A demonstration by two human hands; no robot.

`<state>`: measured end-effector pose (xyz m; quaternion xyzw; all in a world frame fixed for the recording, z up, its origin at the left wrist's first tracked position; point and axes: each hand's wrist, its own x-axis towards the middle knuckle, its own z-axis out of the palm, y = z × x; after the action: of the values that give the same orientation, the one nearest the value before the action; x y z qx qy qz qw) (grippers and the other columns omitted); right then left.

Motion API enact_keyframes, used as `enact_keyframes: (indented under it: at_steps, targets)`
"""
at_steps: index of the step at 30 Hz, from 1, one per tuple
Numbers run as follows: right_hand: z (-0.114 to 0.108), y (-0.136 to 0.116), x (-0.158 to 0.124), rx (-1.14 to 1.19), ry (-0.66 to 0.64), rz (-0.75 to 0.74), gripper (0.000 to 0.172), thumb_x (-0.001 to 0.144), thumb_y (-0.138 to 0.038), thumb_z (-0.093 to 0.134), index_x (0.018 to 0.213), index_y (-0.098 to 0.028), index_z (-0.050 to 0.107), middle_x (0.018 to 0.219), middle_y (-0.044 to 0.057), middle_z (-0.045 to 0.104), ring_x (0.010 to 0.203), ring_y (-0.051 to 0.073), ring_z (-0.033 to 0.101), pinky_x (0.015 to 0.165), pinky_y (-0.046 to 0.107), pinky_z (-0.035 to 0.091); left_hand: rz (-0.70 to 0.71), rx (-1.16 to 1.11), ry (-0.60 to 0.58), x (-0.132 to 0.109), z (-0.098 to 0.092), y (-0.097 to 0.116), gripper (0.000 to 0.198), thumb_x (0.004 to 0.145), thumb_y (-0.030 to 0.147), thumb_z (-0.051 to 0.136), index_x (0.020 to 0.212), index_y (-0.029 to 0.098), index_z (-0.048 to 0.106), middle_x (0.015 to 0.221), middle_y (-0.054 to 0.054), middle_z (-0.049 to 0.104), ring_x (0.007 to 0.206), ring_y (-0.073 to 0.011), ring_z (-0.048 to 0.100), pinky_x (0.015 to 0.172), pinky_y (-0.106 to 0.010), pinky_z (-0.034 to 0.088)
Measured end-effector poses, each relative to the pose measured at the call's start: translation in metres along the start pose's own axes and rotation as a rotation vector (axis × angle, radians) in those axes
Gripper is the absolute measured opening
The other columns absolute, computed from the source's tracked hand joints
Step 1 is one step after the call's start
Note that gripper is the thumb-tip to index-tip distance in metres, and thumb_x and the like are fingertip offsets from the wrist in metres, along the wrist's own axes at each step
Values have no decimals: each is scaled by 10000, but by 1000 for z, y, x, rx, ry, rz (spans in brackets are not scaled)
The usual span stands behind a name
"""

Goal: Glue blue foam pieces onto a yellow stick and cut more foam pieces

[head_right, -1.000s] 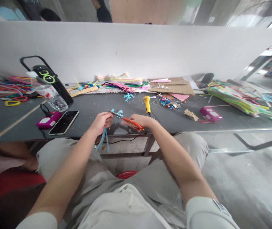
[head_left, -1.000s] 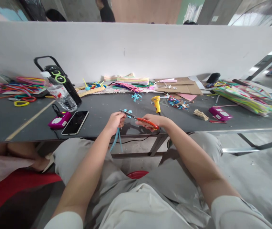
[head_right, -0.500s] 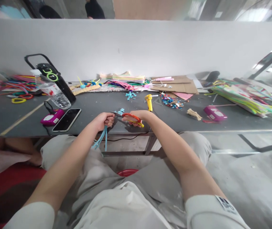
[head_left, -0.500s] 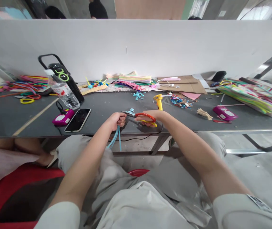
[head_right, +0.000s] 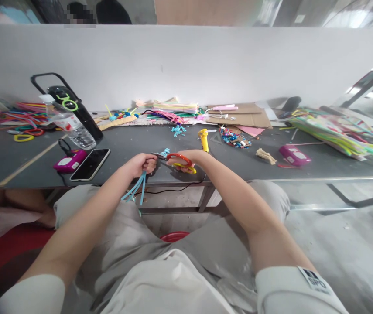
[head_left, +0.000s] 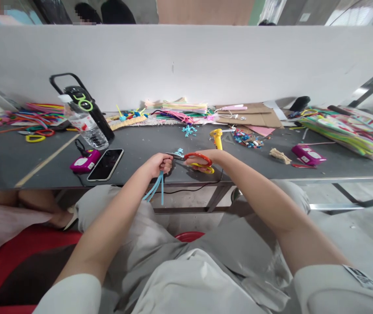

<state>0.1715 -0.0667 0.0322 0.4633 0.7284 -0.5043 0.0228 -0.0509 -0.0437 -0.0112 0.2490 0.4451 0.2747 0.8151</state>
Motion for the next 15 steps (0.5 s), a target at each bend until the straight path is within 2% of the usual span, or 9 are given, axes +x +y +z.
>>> enact_keyframes:
  at_steps: [5,15]
  targets:
    - [0,0,1,-32,-26,97,544,850,-706,549,670,-200,464,445,-32,453,363,106,436,367,227,350,-37,-27,-19,-1,0,2,223,851,49,471,703,198,399,455,103,247,277,-42,235,293,-143,151]
    - [2,-2,-2,-89,4,83,542,888,-708,476,680,-207,464,413,-19,474,367,137,482,384,243,392,-75,-75,-49,0,-4,6,223,876,58,474,730,204,390,478,104,258,283,-42,253,289,-137,157]
